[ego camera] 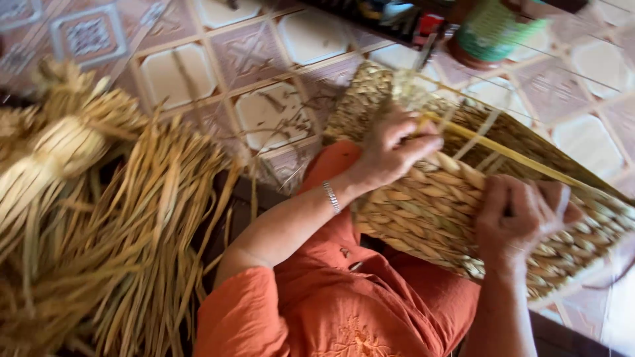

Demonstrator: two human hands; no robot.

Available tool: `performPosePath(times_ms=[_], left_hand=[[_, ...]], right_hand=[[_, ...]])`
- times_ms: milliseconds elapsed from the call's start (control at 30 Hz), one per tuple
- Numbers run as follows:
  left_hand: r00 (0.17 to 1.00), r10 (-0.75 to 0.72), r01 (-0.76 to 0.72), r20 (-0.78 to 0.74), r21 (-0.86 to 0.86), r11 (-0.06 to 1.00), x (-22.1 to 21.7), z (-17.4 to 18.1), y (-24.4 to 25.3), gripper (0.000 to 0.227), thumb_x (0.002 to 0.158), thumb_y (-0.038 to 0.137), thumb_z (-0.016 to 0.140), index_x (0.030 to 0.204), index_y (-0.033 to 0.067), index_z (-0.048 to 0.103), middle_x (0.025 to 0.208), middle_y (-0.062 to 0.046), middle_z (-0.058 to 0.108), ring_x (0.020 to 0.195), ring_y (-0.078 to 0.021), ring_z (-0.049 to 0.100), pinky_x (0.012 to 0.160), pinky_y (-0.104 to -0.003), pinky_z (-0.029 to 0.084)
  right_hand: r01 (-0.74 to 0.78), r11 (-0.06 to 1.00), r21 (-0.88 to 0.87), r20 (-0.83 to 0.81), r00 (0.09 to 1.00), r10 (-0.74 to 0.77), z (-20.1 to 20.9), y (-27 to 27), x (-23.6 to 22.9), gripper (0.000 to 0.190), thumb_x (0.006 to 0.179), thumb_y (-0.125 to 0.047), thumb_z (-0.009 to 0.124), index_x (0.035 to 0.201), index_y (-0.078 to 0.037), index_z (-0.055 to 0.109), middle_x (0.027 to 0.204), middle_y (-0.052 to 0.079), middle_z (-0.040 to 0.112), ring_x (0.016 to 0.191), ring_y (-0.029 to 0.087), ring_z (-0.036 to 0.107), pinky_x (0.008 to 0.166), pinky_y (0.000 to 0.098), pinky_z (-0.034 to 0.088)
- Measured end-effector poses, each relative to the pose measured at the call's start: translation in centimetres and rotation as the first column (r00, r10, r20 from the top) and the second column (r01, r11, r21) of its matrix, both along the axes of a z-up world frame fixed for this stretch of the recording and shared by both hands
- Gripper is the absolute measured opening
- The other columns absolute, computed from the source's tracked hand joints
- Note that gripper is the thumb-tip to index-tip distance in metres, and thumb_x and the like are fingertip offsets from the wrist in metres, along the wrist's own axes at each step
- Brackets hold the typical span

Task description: The person weaves dried plant fibers around a rectangular frame by hand, using shears to trim excess material. They insert and fold long fiber strips through the vertical spokes, wrapping the top edges to finish the basket.

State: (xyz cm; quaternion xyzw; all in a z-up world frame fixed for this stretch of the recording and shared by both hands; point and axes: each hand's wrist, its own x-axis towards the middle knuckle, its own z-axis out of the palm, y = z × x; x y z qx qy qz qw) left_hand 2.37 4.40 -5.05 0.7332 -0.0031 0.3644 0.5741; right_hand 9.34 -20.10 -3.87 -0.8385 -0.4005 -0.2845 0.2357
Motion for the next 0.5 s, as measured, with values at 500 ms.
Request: performPosePath(times_ms=[500], left_hand=[[0.810, 0.577, -0.469, -0.105, 0.475, 0.745, -10.4, -12.9, 11.9, 0.020, 0.091, 0.016, 0.076, 0.108, 0.0058, 0.073, 0.104, -0.011, 0.072, 0.107, -0.0240, 0.066, 0.099, -0.040, 0.055]], right_hand=[[-0.036, 0.996, 0.078, -0.080, 0.996, 0.042, -5.4, -3.9, 4.0, 0.017, 0.113, -0.002, 0.054, 0.103, 0.006, 0.065, 0.092, 0.012, 0.068, 0.071, 0.016, 0.055, 0.064, 0.0284, 0.044]])
